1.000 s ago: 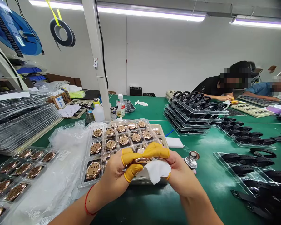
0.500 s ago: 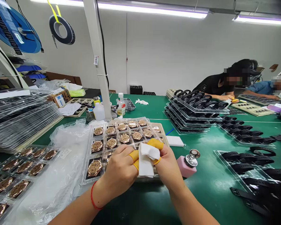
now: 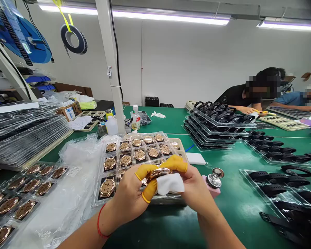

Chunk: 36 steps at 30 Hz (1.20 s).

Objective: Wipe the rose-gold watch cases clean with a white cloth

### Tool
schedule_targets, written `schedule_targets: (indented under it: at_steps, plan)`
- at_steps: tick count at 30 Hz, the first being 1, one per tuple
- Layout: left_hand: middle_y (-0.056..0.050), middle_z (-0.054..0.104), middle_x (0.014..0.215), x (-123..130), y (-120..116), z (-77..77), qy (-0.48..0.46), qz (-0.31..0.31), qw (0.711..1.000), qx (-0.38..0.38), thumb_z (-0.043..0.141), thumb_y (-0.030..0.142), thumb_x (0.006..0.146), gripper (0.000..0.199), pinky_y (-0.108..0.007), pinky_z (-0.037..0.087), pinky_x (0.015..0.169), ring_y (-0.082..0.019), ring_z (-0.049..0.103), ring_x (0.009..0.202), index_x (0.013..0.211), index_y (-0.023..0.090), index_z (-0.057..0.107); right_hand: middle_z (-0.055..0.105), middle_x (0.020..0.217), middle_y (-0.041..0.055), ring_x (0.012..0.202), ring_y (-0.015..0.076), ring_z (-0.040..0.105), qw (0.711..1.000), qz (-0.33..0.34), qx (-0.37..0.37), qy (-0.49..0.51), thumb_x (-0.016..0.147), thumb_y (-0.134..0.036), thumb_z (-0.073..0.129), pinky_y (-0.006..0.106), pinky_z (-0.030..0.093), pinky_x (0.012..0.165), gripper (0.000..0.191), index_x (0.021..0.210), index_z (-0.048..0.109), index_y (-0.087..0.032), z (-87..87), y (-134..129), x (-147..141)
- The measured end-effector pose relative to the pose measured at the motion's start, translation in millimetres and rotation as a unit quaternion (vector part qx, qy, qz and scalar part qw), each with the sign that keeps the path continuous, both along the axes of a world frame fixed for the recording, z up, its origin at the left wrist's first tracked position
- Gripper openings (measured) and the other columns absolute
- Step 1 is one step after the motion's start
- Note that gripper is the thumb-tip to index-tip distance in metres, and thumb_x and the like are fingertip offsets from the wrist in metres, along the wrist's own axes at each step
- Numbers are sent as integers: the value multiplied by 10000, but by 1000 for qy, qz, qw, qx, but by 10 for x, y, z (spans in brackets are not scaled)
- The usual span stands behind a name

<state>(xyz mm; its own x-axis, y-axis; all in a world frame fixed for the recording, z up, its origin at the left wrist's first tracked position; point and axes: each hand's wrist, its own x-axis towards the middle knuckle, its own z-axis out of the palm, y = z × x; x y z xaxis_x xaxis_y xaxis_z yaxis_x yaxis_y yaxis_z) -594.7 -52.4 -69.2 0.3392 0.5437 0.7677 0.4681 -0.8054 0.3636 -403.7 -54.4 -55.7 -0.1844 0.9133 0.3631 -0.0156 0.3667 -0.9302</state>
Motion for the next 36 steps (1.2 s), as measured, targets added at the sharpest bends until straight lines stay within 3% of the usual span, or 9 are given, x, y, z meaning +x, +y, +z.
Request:
schedule_targets:
  at_steps: [3,6,10,15,18,22,24,31,36]
  plan:
    - [-47,700,922,-8,-50,77,10,6,1000,12,551,216,885,174,-267,522,717,-174,661,810,1055,194,573,648,850,14,801,166,588,988,-34,137,-55,790,-216,721,283,489,732,181,936,749,-319,-24,-9,-67]
    - [-29,688,874,-12,-83,157,38,7,999,-20,579,224,876,102,-272,504,684,-172,638,768,974,207,601,636,852,23,789,169,574,975,-46,195,-92,838,-195,654,286,477,712,209,977,741,-325,-53,-13,-73]
    - [-32,665,782,5,-53,139,73,-2,996,-53,548,194,882,75,-290,482,628,-179,598,704,873,186,623,650,925,28,862,178,581,986,-28,156,-51,869,-217,626,290,481,769,209,1003,734,-334,-80,-7,-92]
    - [-71,704,874,-15,45,93,56,40,993,95,490,123,913,178,-307,482,679,-187,610,781,972,169,652,663,919,28,853,185,596,997,52,41,38,803,-274,725,305,499,785,110,905,750,-307,-64,-9,-171]
    - [-62,719,908,-39,68,133,64,40,986,151,480,137,940,201,-295,477,681,-169,618,786,1012,188,661,648,865,25,817,186,586,996,47,29,64,746,-309,779,321,499,781,87,820,743,-282,-71,-44,-223]
    - [-72,733,923,-82,85,173,128,32,971,201,491,174,953,188,-352,495,785,-186,633,831,997,176,673,632,878,26,881,210,551,998,-24,64,-11,690,-312,823,358,454,847,159,799,714,-272,-94,-89,-241]
    - [-60,741,946,-120,99,178,154,24,963,220,518,152,937,162,-384,481,856,-184,633,845,974,177,674,635,907,31,922,222,542,994,-26,81,-70,696,-310,818,369,440,870,171,817,704,-268,-82,-92,-206]
    - [-17,748,921,-215,118,195,126,-54,974,178,477,73,920,240,-390,449,931,-157,613,802,1041,201,640,644,937,13,936,187,586,982,111,102,-111,756,-225,777,319,470,863,224,954,713,-307,68,-131,10]
    - [-22,739,904,-182,92,192,66,-109,985,116,488,212,968,169,-371,448,946,-139,625,774,1039,227,641,641,940,23,925,183,592,978,149,123,-85,819,-214,712,327,488,851,216,997,731,-335,91,-149,69]
